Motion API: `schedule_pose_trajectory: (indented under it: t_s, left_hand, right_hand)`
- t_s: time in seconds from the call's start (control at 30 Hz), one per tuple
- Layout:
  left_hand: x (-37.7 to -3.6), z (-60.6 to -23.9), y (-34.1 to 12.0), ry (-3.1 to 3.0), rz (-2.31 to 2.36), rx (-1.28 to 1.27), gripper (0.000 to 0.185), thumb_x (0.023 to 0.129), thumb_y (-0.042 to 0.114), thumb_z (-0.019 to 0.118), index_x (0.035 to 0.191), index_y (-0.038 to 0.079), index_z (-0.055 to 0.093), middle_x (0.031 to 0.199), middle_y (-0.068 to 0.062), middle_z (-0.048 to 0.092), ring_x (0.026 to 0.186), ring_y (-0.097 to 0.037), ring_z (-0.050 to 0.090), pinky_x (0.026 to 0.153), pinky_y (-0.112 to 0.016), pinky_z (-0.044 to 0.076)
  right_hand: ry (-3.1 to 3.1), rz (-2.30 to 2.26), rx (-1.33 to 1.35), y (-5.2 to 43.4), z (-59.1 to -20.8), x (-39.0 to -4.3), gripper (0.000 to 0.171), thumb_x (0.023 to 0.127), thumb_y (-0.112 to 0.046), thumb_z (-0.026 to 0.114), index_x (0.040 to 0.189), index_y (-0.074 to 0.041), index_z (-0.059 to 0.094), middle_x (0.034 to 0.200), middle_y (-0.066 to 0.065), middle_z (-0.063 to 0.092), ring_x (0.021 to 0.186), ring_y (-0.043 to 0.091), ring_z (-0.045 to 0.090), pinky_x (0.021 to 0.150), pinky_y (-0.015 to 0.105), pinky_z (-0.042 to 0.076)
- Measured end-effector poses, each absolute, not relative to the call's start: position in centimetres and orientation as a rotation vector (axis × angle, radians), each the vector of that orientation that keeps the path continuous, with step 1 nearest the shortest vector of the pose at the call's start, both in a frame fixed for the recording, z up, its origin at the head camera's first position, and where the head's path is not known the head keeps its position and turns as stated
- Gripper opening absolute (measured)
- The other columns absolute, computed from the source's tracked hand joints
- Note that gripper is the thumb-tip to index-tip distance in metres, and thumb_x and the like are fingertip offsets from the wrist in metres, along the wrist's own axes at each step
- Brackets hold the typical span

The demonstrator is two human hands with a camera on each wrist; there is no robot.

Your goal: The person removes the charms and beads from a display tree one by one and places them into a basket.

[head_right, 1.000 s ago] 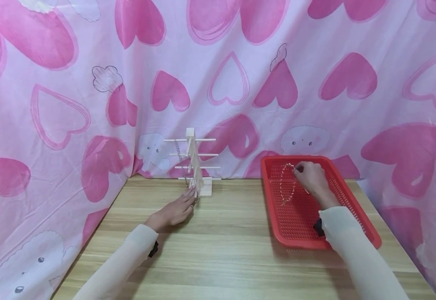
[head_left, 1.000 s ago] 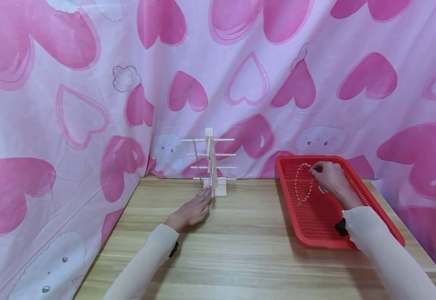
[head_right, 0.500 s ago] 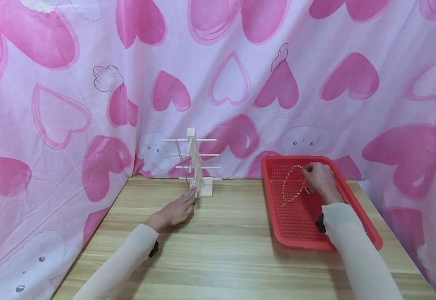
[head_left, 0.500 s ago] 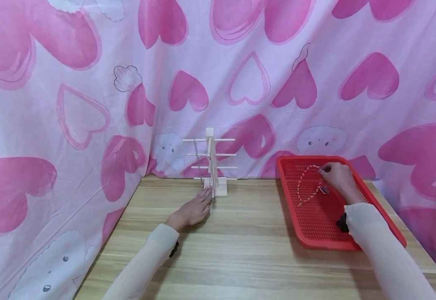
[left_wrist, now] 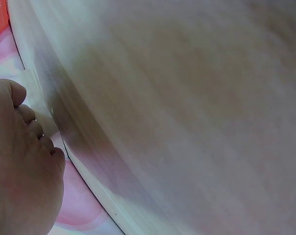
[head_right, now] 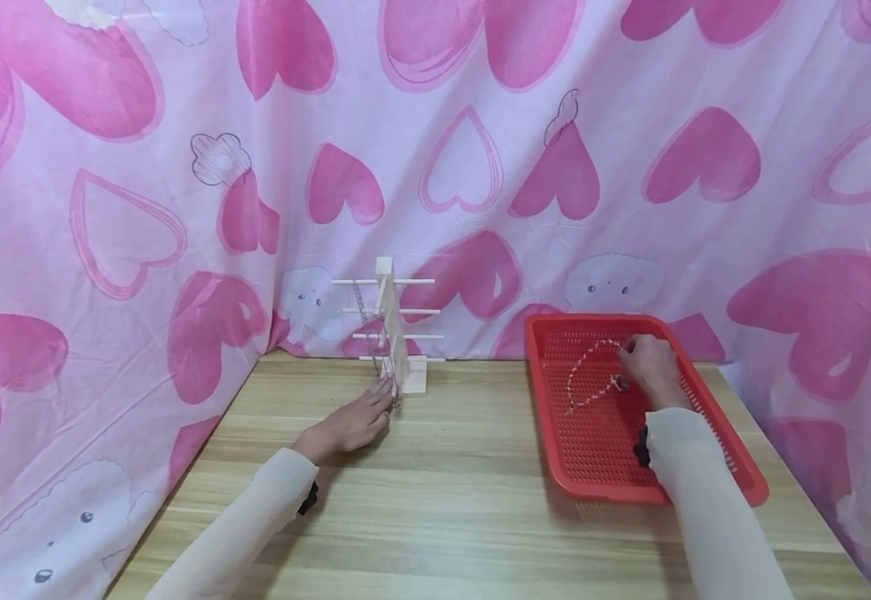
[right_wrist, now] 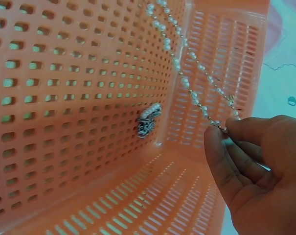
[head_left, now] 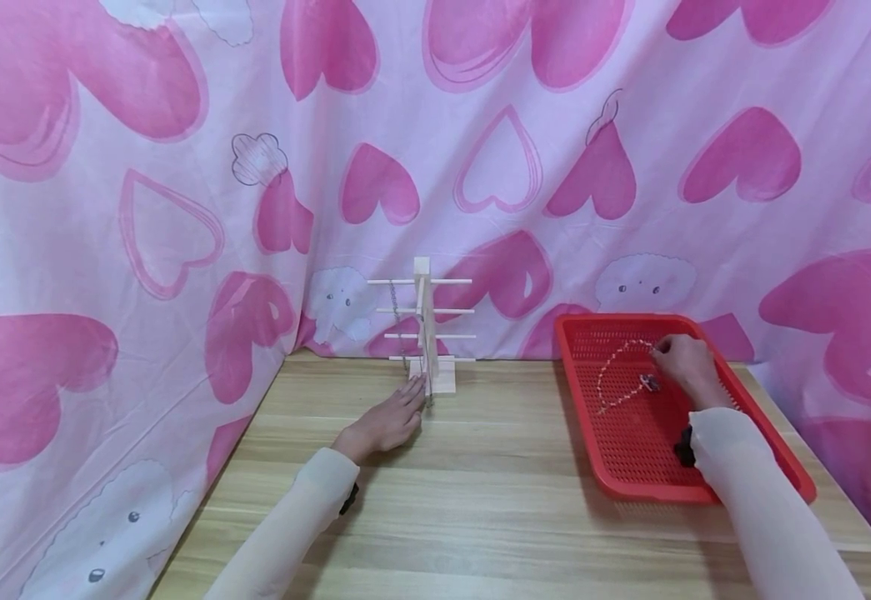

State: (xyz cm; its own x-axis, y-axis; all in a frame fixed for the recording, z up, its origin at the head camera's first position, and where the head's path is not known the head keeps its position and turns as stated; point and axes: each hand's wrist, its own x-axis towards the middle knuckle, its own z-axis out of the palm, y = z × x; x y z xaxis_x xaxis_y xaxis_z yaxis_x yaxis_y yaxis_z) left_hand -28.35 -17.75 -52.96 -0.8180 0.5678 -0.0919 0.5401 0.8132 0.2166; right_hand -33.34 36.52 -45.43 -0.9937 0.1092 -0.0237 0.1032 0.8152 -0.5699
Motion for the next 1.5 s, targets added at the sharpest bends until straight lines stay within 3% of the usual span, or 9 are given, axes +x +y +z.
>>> schedule_pose_trajectory:
  t_s: [0.33,0.7,1.5]
  left_hand:
    - [-28.6,-53.1,-17.8,2.836,0.263,0.877,0.062,0.114,0.028,0.026,0.168,-0.003,0.019,0.180,-0.015,0.007,0.168,-0.034,0.008,0.136,-0.046,0.020]
    - [-28.5,-53.3,-17.8,2.840,0.297,0.841,0.063,0.114,0.029,0.028,0.169,0.001,0.018,0.181,-0.012,0.006,0.168,-0.032,0.007,0.136,-0.047,0.020]
    - [-28.5,-53.3,-17.8,2.843,0.340,0.853,0.062,0.113,0.025,0.029,0.167,-0.003,0.022,0.180,-0.016,0.011,0.167,-0.036,0.011,0.136,-0.050,0.021]
  right_hand:
    - [-2.962,0.961,-0.175,37.0,-46.6,-33.2,0.032,0.105,-0.011,0.060,0.127,0.012,0.064,0.114,0.036,0.068,0.082,0.038,0.073,0.084,0.063,0.065]
    - [-2.959,1.000,-0.196,37.4,-47.4,-33.1,0.036,0.103,-0.008,0.064,0.133,0.012,0.060,0.124,0.038,0.064,0.094,0.049,0.071,0.088,0.071,0.058]
    - [-2.878,0.900,-0.024,34.3,-44.6,-33.1,0.032,0.107,-0.014,0.058,0.128,0.008,0.068,0.120,0.034,0.069,0.093,0.043,0.070,0.089,0.066,0.063]
